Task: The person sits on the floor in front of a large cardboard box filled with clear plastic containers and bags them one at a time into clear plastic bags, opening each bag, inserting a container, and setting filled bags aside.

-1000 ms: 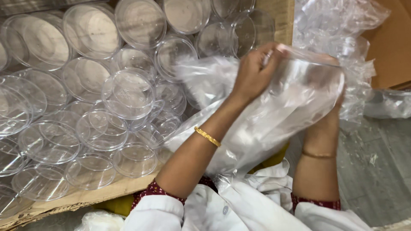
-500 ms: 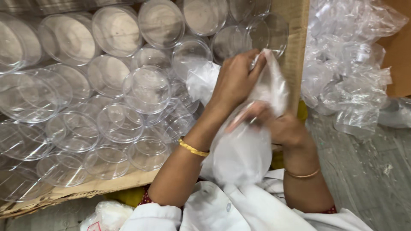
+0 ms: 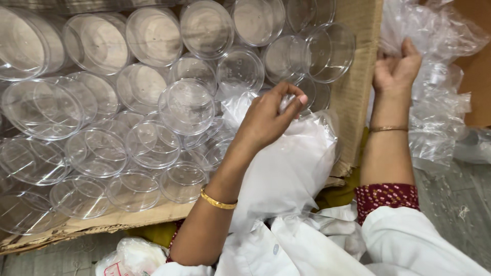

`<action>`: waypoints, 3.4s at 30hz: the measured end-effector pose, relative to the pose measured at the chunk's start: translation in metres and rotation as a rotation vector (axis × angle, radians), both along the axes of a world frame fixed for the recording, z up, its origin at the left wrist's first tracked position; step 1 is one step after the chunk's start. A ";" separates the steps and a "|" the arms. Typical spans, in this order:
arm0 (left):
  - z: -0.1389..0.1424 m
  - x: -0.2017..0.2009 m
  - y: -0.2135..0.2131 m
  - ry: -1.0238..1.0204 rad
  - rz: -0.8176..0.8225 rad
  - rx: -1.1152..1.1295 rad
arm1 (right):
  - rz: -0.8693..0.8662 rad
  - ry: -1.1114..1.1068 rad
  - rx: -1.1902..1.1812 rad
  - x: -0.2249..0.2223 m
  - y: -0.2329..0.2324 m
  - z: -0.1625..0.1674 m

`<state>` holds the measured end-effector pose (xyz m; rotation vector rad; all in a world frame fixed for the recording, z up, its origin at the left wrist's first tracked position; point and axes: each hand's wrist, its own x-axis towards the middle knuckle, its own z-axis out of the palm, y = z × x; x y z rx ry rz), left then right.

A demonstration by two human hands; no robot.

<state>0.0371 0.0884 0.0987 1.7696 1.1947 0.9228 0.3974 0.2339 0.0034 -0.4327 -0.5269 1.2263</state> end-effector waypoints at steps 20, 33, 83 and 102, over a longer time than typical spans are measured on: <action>0.009 -0.076 -0.046 -0.266 -0.047 0.316 | 0.387 -0.904 -0.002 -0.226 -0.187 0.089; -0.005 -0.099 -0.058 -0.348 0.125 0.201 | 0.113 -1.379 0.188 -0.251 -0.193 0.100; -0.089 -0.193 0.081 -0.132 0.336 0.530 | 0.084 -1.377 0.341 -0.296 -0.040 0.021; 0.076 -0.322 -0.069 1.037 0.633 -0.094 | 0.219 -0.092 0.468 -0.087 -0.047 0.041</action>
